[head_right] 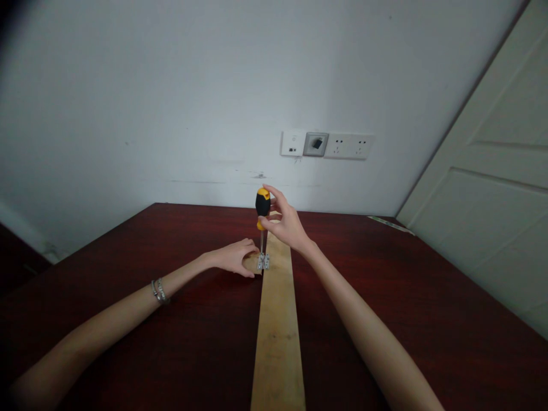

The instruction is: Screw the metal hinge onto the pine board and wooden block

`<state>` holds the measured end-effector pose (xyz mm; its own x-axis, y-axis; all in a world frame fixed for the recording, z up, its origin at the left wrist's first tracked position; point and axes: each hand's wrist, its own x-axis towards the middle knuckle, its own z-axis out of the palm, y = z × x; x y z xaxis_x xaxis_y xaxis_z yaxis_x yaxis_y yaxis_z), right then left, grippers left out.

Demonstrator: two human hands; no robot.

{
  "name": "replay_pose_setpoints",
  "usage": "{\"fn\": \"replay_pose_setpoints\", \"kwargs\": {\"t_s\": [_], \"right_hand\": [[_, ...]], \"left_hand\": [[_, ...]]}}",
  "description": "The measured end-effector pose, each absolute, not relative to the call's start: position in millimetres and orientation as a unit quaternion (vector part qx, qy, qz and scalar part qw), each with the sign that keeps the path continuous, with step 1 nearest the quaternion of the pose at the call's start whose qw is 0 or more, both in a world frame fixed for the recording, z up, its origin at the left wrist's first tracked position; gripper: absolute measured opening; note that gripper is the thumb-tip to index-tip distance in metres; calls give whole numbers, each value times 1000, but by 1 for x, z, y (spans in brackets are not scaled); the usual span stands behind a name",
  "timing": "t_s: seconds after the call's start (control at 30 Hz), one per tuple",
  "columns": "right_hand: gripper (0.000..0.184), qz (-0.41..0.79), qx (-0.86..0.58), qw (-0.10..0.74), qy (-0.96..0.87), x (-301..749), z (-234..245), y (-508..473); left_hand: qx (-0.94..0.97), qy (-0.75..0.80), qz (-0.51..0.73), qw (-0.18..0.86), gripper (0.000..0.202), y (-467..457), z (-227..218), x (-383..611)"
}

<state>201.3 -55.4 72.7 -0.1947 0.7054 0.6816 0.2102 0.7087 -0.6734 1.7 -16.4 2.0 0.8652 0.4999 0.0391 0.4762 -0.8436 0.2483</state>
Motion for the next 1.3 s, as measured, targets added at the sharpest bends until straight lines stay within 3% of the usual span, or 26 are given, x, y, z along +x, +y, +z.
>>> {"fn": "replay_pose_setpoints", "kwargs": {"t_s": [0.93, 1.3], "right_hand": [[74, 224, -303, 524, -764, 205, 77, -60], [65, 190, -309, 543, -757, 201, 78, -61]], "left_hand": [[956, 265, 56, 116, 58, -18, 4, 2], [956, 266, 62, 104, 60, -21, 8, 3]]}}
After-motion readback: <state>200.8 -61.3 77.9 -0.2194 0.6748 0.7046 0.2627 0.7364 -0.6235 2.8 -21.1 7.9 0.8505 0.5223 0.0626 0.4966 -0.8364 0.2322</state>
